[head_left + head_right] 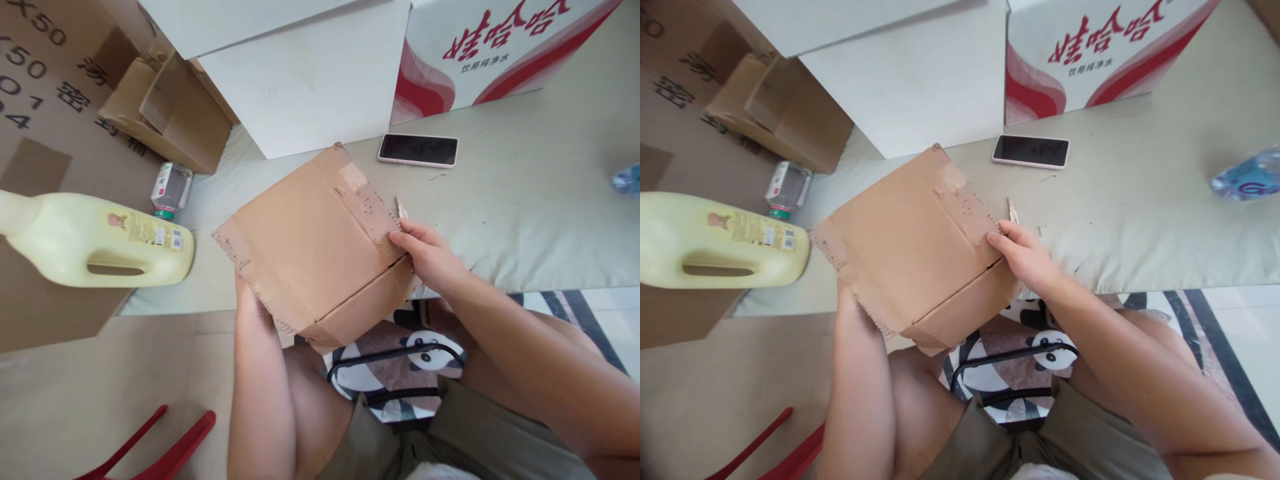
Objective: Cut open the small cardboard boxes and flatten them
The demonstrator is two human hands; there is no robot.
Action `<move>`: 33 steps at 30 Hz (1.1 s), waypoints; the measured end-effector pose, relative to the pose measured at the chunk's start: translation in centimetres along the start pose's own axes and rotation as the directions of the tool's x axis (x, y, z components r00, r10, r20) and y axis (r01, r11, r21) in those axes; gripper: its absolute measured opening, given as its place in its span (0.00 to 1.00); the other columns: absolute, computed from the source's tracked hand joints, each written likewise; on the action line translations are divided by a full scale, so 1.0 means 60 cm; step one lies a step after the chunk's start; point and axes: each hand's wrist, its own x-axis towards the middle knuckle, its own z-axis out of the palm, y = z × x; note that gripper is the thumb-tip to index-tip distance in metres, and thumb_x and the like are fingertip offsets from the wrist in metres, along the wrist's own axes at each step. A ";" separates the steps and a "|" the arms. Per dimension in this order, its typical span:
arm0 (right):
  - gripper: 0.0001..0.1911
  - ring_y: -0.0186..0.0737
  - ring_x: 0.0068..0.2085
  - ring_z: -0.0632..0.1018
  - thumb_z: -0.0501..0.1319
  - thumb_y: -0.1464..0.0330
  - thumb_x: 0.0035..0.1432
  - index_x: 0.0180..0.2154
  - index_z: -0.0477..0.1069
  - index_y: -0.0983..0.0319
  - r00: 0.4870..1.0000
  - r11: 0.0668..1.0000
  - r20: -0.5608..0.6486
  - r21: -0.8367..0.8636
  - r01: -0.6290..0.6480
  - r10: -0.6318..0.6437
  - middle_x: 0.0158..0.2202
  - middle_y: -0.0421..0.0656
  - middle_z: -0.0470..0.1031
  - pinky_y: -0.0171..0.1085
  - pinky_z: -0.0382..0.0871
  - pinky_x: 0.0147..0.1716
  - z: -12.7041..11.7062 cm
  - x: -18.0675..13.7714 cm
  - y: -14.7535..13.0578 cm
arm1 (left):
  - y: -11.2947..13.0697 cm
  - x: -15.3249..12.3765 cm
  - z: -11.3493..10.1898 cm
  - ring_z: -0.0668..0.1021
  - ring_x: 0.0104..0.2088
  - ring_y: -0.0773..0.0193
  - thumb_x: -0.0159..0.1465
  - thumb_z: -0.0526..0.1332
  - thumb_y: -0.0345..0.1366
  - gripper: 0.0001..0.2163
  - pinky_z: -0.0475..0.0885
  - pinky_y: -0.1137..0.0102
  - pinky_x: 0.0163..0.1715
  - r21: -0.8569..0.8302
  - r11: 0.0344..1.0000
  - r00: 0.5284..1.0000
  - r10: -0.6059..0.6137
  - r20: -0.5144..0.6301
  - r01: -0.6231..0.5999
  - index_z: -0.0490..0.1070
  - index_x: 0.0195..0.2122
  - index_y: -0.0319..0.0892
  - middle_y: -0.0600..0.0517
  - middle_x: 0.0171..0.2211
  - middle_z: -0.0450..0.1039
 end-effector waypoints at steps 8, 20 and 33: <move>0.10 0.42 0.35 0.73 0.60 0.58 0.57 0.29 0.70 0.56 1.000 0.999 0.010 -0.046 0.006 -0.005 0.31 0.38 0.74 0.39 0.65 0.38 0.004 0.000 0.004 | -0.004 -0.006 -0.001 0.77 0.24 0.63 0.55 0.62 0.37 0.07 0.72 0.67 0.27 0.027 1.000 1.000 0.011 -0.005 -0.011 0.70 0.31 0.38 0.54 0.25 0.76; 0.09 0.40 0.33 0.71 0.60 0.60 0.56 0.27 0.70 0.57 1.000 0.998 -0.026 -0.065 0.012 -0.014 0.29 0.37 0.73 0.38 0.64 0.36 0.007 0.000 -0.002 | -0.002 -0.004 0.001 0.77 0.24 0.64 0.59 0.61 0.40 0.11 0.72 0.68 0.26 0.033 0.999 0.999 -0.017 -0.027 0.018 0.72 0.37 0.37 0.54 0.26 0.77; 0.08 0.40 0.33 0.72 0.61 0.61 0.56 0.28 0.71 0.57 1.000 1.000 -0.011 -0.008 0.003 -0.003 0.30 0.37 0.74 0.38 0.65 0.37 0.007 0.000 -0.003 | 0.000 -0.005 0.002 0.76 0.21 0.65 0.58 0.63 0.39 0.10 0.72 0.68 0.26 -0.012 1.000 1.000 -0.023 0.003 0.023 0.72 0.35 0.38 0.55 0.22 0.74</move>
